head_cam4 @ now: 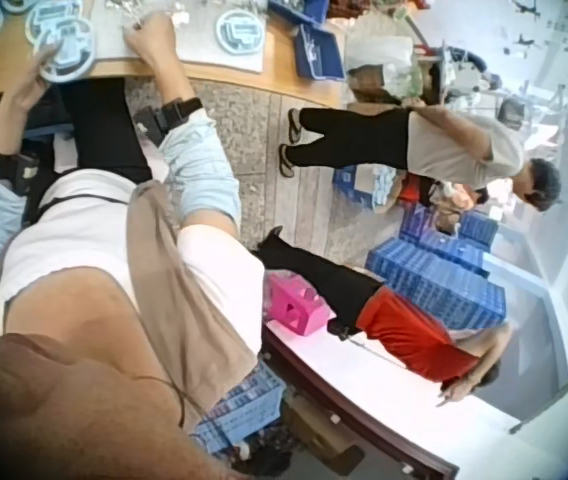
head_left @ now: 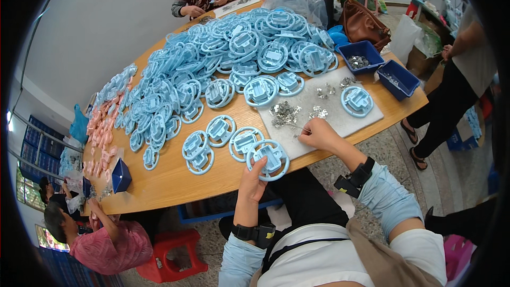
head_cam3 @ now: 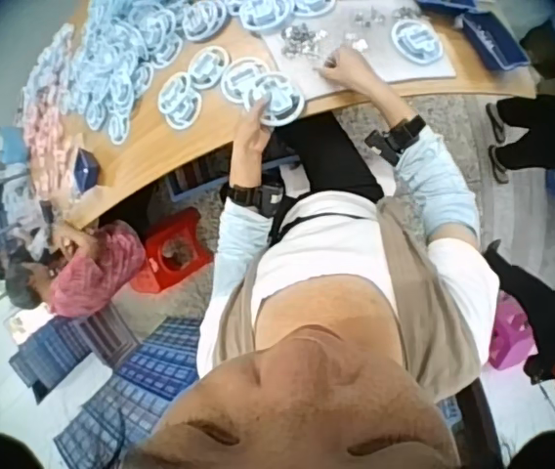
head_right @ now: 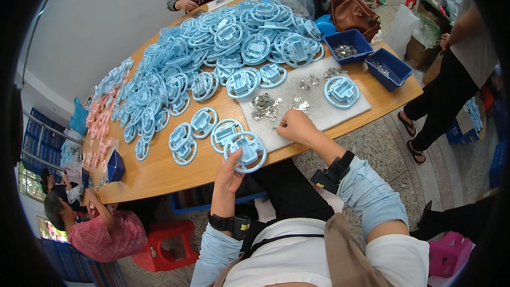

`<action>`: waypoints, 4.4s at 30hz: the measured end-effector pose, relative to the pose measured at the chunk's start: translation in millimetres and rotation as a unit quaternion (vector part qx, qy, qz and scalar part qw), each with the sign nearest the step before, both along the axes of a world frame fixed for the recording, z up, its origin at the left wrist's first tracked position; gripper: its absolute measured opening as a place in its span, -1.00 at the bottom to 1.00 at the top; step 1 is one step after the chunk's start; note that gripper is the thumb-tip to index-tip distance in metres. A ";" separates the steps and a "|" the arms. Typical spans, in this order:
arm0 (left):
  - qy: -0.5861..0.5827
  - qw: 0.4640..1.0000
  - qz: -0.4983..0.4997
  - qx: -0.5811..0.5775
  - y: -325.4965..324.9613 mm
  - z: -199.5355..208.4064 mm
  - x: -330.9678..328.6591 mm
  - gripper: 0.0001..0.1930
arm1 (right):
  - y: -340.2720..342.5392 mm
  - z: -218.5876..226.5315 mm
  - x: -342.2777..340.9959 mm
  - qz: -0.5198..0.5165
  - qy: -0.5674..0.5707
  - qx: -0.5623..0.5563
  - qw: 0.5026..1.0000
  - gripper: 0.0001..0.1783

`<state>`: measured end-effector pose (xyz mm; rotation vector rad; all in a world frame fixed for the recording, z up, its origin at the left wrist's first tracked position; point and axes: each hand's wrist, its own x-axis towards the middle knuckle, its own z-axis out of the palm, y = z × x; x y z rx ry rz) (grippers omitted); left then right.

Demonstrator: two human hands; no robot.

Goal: Assemble small plastic pieces into circular frames at a manufacturing workstation.

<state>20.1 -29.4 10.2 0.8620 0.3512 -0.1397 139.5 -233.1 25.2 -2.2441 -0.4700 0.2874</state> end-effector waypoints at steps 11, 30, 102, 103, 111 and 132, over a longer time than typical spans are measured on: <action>0.029 0.999 0.021 -0.006 -2.4 0.7 2.3 -0.74 | 0.5 14.2 -4.2 0.179 -0.208 -0.078 0.958 -0.88; 0.024 0.999 0.015 0.036 -3.1 -0.6 1.9 -0.77 | -18.0 11.5 5.7 0.105 -0.204 0.013 0.973 -0.87; 0.017 0.993 0.044 0.104 -8.2 -5.3 0.6 -0.83 | 46.8 11.7 -71.2 0.021 -0.177 0.090 0.980 -0.71; 0.019 0.994 0.044 0.103 -7.6 -4.6 0.0 -0.83 | 44.0 12.8 -79.0 -0.005 -0.185 0.056 0.981 -0.66; 0.016 0.995 0.036 0.095 -6.8 -0.5 1.2 -0.82 | 33.1 -0.6 -111.1 0.042 -0.241 -0.034 0.969 -0.54; 0.003 0.995 0.041 0.092 -8.6 -1.3 -0.9 -0.79 | 38.0 6.2 -117.9 0.036 -0.325 -0.095 0.940 -0.56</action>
